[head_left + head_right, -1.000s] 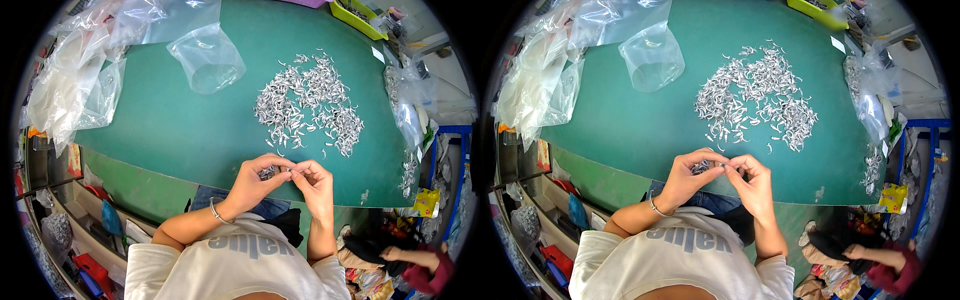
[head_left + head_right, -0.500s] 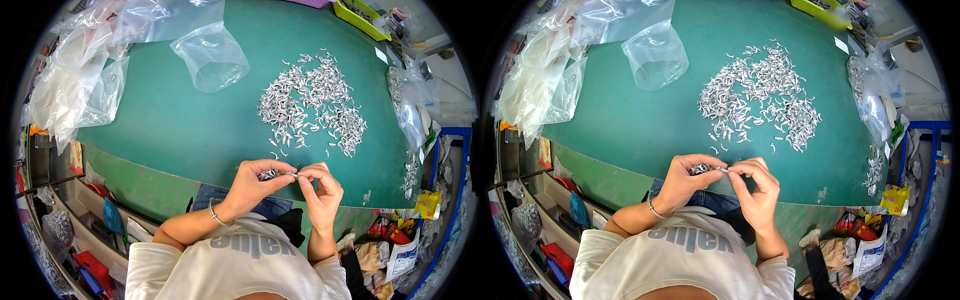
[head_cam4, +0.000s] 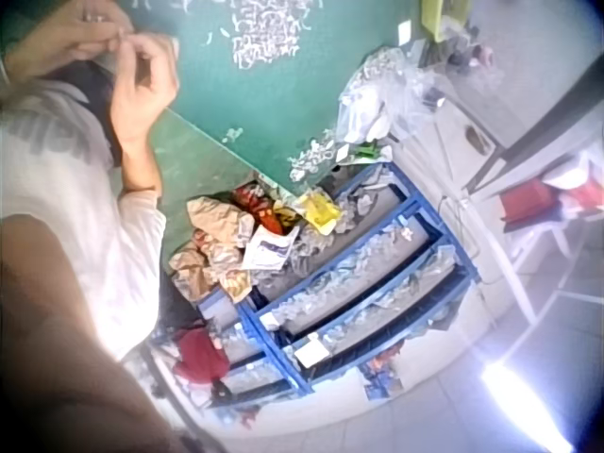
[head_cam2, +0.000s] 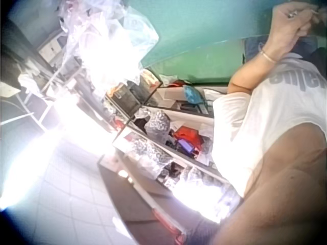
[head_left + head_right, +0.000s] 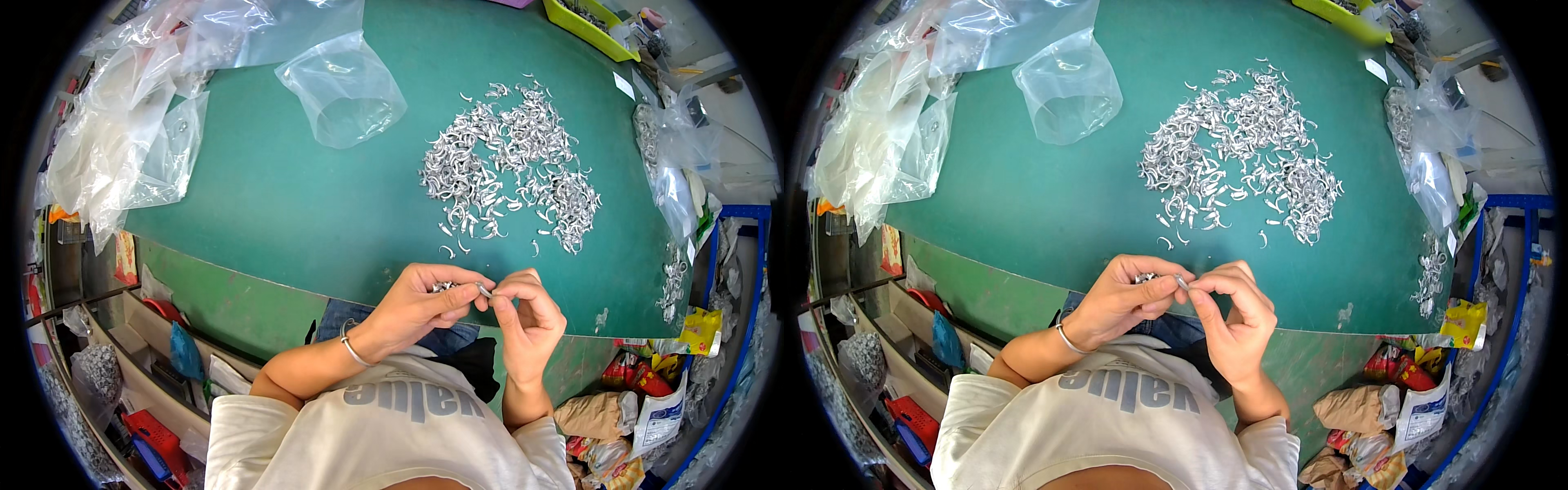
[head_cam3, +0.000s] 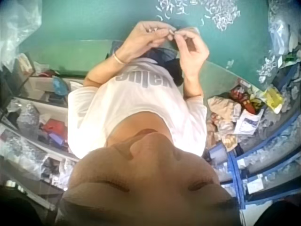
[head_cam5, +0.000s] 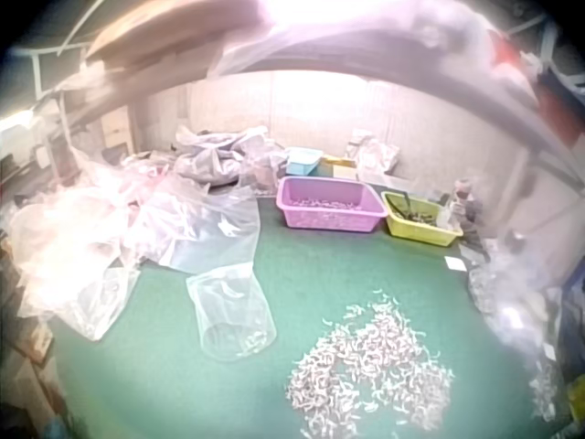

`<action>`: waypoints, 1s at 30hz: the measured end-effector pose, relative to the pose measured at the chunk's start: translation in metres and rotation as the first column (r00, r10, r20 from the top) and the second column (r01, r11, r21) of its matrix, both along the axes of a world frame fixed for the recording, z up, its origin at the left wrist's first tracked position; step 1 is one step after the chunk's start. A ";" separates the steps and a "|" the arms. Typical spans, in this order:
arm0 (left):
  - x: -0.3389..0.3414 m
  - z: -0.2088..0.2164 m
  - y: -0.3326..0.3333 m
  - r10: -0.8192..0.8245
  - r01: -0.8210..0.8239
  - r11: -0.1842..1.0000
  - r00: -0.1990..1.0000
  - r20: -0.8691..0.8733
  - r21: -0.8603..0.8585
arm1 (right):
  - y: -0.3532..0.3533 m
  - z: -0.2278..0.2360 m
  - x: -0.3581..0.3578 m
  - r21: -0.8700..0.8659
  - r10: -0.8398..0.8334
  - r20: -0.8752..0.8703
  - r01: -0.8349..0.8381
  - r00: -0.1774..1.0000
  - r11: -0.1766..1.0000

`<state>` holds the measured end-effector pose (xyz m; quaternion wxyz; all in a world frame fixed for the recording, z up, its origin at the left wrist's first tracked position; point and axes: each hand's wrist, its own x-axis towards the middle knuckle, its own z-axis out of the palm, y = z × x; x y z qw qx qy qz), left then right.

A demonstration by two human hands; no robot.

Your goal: The person retrieves a bag of small metal hooks from a shelf and pours them onto a green table. They then pick up the hooks one by one, inspect them, and place them into a pile on the table. The person continues this repetitive sorting process for the duration of the clip.

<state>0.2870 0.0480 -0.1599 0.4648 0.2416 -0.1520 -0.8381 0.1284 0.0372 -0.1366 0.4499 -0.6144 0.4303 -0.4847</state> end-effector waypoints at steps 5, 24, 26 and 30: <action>0.000 0.000 0.001 -0.003 0.003 1.000 1.000 -0.001 0.009 | 0.001 0.000 0.001 -0.035 -0.014 -0.007 0.014 1.000 0.999; -0.001 0.002 0.001 0.024 -0.029 0.997 0.998 0.065 0.078 | -0.001 -0.008 -0.003 0.216 0.054 0.049 -0.063 0.997 0.974; -0.001 0.000 0.001 0.031 -0.034 0.996 0.999 0.035 0.087 | -0.009 -0.013 -0.007 0.271 0.062 0.042 -0.071 0.997 0.960; 0.007 -0.002 0.001 -0.139 0.141 0.989 0.989 -0.047 0.038 | -0.038 -0.032 -0.007 -0.306 -0.308 -0.579 0.149 0.754 0.940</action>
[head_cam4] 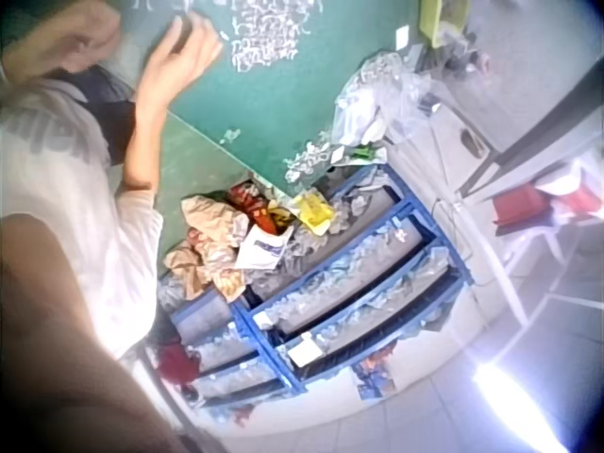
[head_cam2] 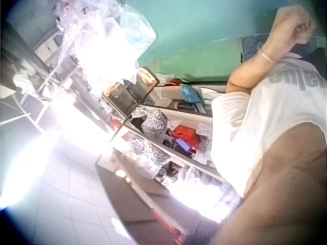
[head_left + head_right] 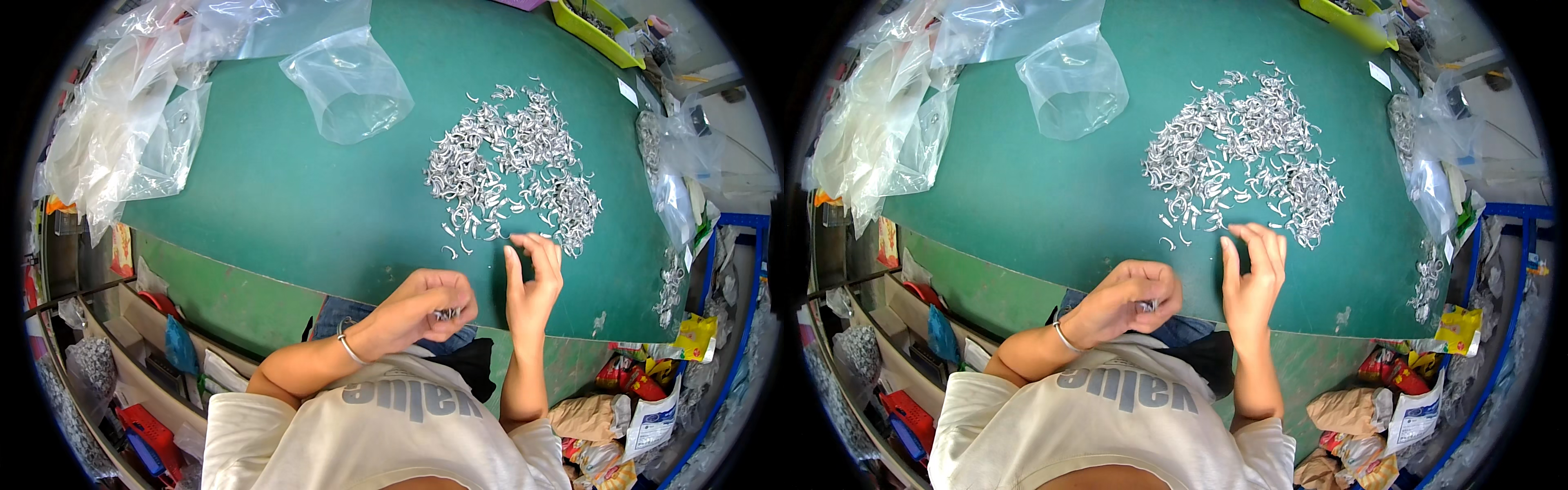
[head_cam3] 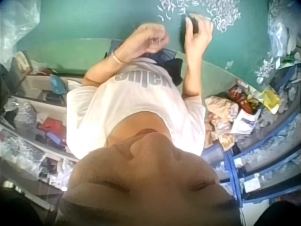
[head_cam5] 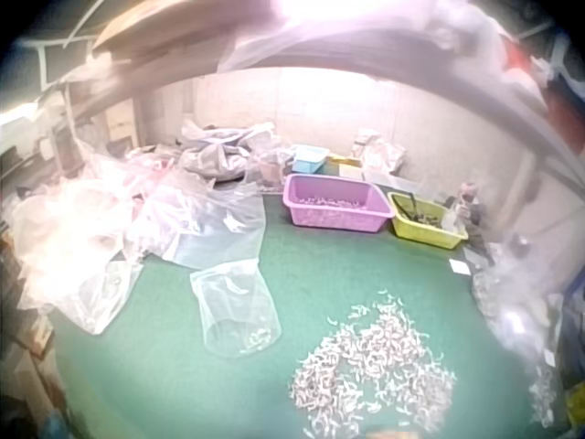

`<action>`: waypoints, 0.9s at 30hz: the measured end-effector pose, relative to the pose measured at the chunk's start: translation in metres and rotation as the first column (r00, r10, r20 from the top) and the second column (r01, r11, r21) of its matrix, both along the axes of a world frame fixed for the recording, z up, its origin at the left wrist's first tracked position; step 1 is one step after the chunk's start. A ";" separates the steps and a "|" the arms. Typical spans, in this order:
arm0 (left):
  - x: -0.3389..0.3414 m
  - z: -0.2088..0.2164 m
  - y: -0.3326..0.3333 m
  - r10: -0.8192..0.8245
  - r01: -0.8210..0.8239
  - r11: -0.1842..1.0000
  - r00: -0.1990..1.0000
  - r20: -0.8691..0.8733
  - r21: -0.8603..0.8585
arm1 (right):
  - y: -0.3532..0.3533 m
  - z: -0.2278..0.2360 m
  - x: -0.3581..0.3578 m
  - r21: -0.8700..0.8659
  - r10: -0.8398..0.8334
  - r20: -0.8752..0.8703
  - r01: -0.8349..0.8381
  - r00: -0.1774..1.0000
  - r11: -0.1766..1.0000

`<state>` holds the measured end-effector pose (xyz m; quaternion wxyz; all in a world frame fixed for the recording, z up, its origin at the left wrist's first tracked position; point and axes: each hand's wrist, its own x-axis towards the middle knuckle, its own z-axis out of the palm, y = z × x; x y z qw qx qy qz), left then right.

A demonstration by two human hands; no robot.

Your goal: The person retrieves a bag of small metal hooks from a shelf and pours them onto a green table. They then pick up the hooks one by one, inspect them, and place them into a pile on the table. The person continues this repetitive sorting process for the duration of the clip.

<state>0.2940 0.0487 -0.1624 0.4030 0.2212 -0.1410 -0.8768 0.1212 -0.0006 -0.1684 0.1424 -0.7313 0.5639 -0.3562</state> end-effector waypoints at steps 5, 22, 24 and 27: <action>-0.001 -0.002 -0.003 -0.015 0.012 0.998 0.999 -0.048 -0.062 | -0.008 -0.011 -0.002 -0.038 0.019 -0.267 -0.031 0.963 0.999; -0.015 -0.002 -0.003 0.283 -0.197 0.954 0.840 0.463 -0.227 | 0.024 0.029 0.003 -0.017 0.303 0.139 -0.304 0.943 0.953; -0.013 -0.002 -0.003 0.233 -0.187 0.970 0.896 0.378 -0.154 | 0.027 0.027 0.003 0.088 0.224 0.319 -0.265 0.921 0.960; -0.012 -0.005 -0.003 0.187 -0.180 0.982 0.962 0.201 -0.053 | 0.034 0.022 0.000 0.329 0.010 0.658 -0.299 0.753 0.896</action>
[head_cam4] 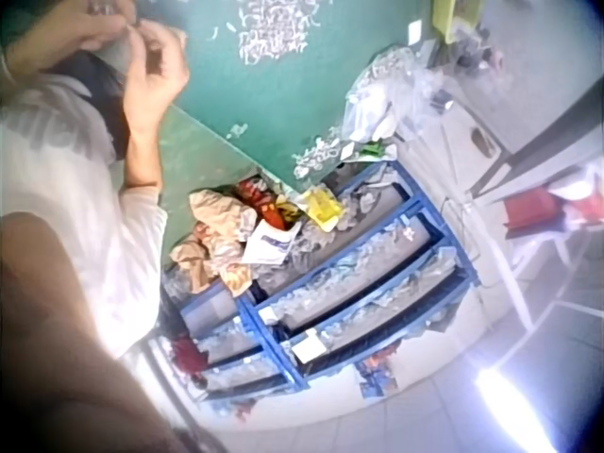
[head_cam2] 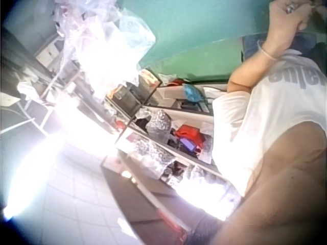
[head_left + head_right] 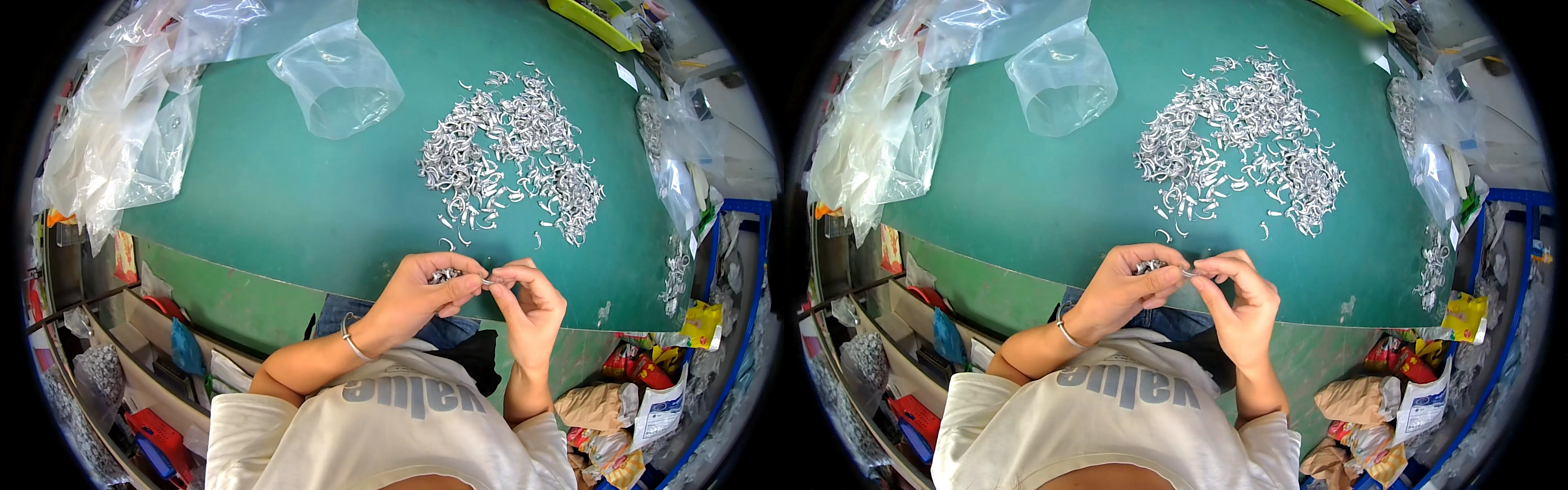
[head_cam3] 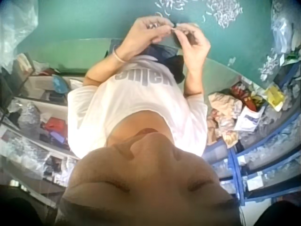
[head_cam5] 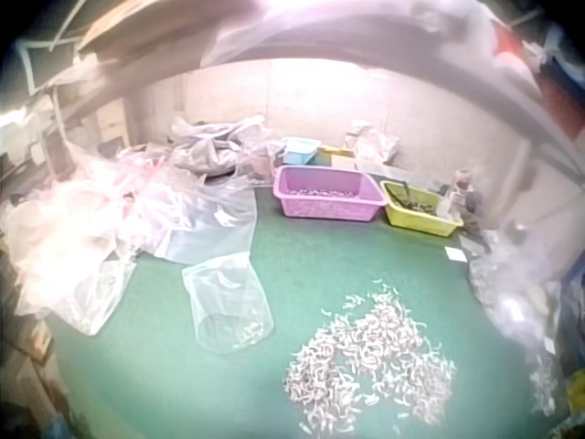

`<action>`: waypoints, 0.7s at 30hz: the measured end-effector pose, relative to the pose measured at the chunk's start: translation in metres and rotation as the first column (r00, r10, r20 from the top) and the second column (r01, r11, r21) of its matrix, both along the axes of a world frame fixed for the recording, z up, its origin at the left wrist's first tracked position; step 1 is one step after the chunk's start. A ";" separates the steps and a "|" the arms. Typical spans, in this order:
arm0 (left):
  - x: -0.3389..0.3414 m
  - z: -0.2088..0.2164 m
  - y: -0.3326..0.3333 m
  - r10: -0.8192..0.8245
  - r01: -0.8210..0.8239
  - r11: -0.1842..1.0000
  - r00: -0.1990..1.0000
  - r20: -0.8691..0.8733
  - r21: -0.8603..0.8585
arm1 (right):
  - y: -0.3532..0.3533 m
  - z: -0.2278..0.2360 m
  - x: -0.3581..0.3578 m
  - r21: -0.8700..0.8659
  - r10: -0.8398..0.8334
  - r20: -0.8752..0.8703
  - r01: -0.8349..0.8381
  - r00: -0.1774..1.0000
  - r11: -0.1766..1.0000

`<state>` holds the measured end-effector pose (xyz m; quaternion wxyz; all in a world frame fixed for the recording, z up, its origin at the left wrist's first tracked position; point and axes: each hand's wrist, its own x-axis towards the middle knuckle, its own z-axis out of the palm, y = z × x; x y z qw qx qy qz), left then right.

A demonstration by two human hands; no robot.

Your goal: The person retrieves a bag of small metal hooks from a shelf and pours them onto a green table. They then pick up the hooks one by one, inspect them, and place them into a pile on the table. The person continues this repetitive sorting process for the duration of the clip.

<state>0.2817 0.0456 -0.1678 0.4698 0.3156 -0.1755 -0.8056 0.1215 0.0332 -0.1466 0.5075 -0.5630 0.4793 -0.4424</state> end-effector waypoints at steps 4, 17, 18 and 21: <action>-0.002 0.000 0.000 -0.002 0.006 0.999 0.995 -0.097 0.040 | 0.000 -0.004 -0.005 0.102 0.045 0.155 -0.061 0.987 0.993; 0.002 0.002 -0.001 -0.035 0.079 0.981 0.971 -0.236 0.178 | -0.020 -0.018 -0.004 0.125 0.012 -0.084 -0.002 0.996 0.992; 0.001 0.002 0.000 -0.027 0.067 0.982 0.974 -0.223 0.174 | -0.028 -0.021 -0.002 0.026 -0.060 -0.213 0.067 0.975 0.997; -0.001 0.002 0.002 0.004 0.024 0.988 0.983 -0.182 0.153 | -0.049 -0.023 0.008 -0.340 -0.190 -0.465 0.023 0.865 0.940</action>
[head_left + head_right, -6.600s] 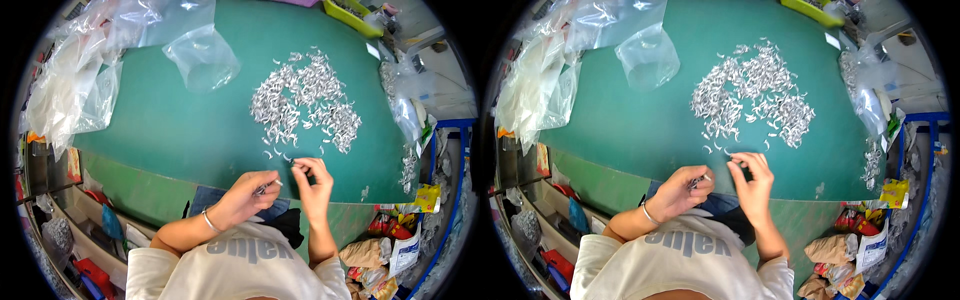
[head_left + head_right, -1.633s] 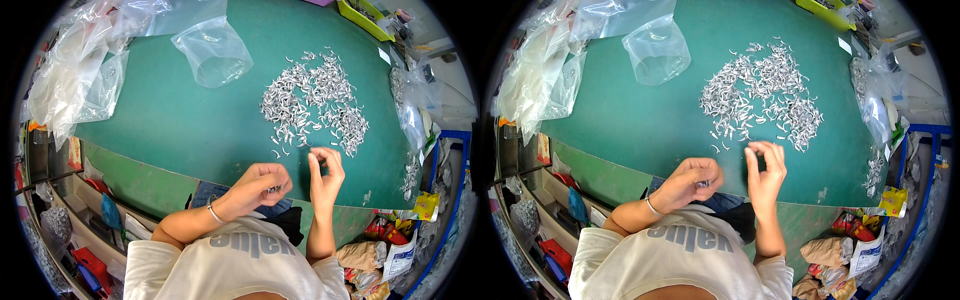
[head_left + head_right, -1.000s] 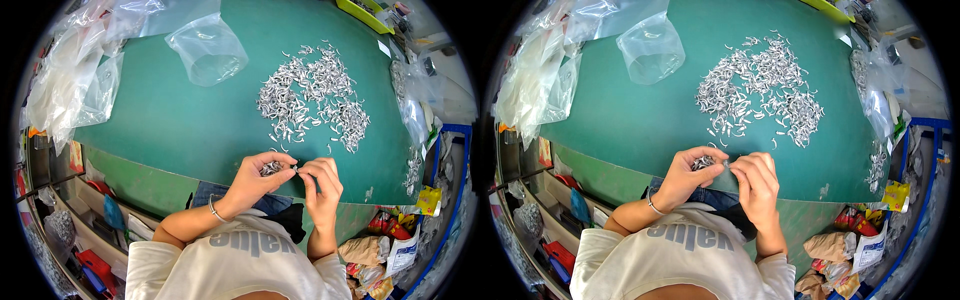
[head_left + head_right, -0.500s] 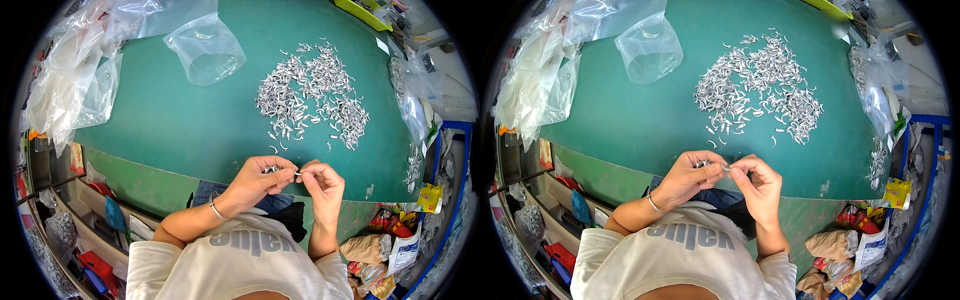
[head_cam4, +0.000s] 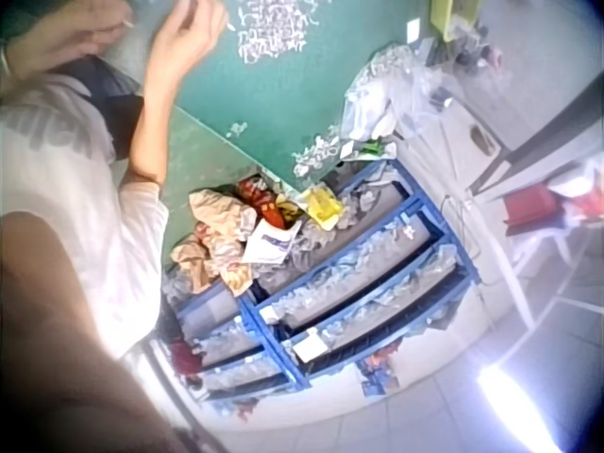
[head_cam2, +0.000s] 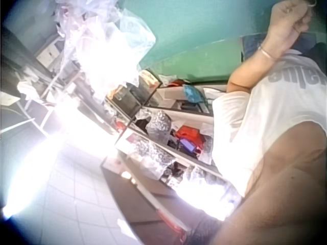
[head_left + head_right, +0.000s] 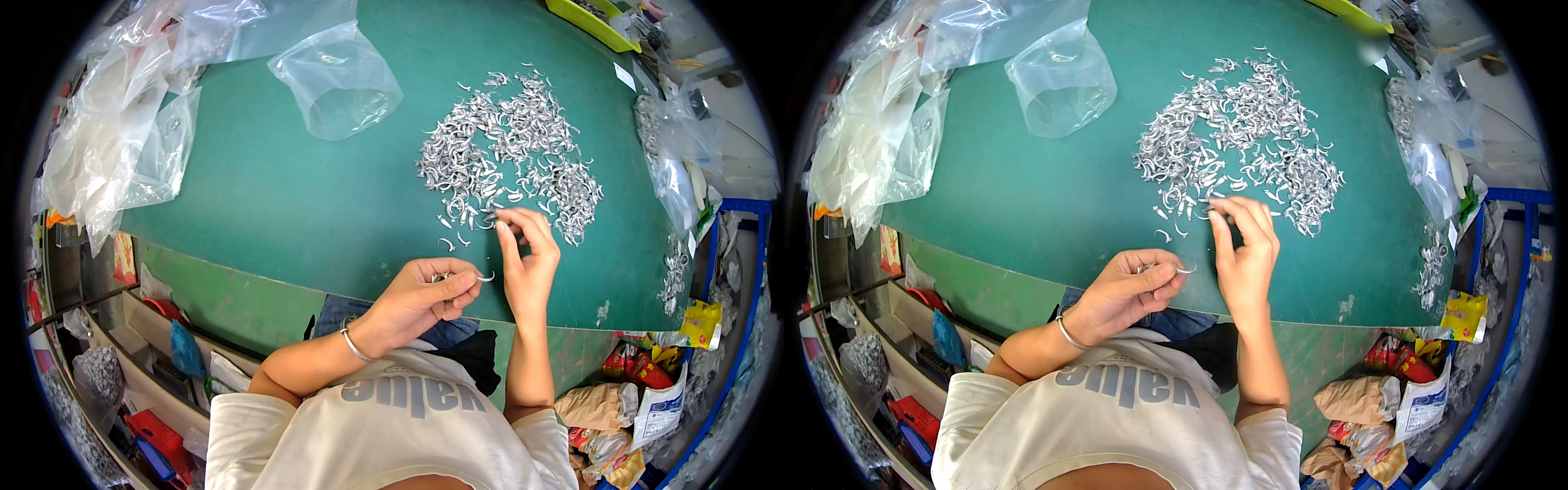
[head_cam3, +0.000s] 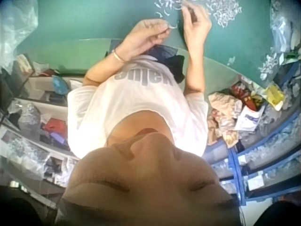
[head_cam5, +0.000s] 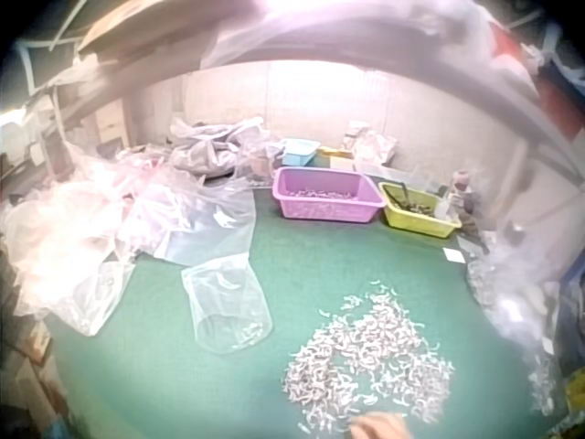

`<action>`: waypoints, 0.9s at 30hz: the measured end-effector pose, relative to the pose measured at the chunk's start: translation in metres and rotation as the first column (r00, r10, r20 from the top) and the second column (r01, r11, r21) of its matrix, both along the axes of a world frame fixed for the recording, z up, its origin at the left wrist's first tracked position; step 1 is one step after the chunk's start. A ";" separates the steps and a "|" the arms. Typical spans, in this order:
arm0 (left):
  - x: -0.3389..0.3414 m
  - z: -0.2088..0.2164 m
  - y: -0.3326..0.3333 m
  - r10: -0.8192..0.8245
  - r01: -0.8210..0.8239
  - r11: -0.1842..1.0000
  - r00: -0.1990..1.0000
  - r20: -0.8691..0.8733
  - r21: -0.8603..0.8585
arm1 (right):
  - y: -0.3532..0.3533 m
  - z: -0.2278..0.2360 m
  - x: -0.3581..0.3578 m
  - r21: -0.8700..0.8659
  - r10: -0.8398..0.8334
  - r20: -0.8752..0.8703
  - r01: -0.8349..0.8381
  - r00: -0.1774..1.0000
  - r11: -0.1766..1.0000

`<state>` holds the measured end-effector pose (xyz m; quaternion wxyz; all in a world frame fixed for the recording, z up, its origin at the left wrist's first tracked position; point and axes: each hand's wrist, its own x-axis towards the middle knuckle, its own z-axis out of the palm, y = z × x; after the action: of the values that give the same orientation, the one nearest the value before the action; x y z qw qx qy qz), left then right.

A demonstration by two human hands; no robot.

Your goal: The person retrieves a bag of small metal hooks from a shelf and pours them onto a green table. They then pick up the hooks one by one, inspect them, and place them into a pile on the table. The person continues this repetitive sorting process for the duration of the clip.

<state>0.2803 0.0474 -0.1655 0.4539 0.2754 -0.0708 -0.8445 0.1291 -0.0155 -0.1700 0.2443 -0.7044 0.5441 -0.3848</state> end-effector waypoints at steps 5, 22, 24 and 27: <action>0.004 0.000 0.002 0.071 -0.058 0.991 0.992 0.101 -0.117 | -0.010 -0.011 0.012 -0.166 0.021 -0.418 -0.099 0.908 0.981; 0.010 0.008 0.004 0.105 0.055 0.934 0.903 0.417 -0.353 | 0.038 0.020 -0.011 0.350 -0.132 0.770 -0.240 0.624 0.905; 0.007 0.008 0.004 0.108 -0.003 0.948 0.944 0.312 -0.318 | 0.042 0.022 -0.011 0.344 -0.113 0.804 -0.301 0.584 0.890; 0.004 0.008 0.004 0.131 -0.089 0.953 0.983 0.127 -0.290 | 0.046 0.024 -0.011 0.350 -0.114 0.819 -0.332 0.562 0.876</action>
<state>0.2847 0.0516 -0.1579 0.5287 0.2715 -0.2082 -0.7768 0.1178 0.0302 -0.1460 0.6544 -0.3964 0.3968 -0.5071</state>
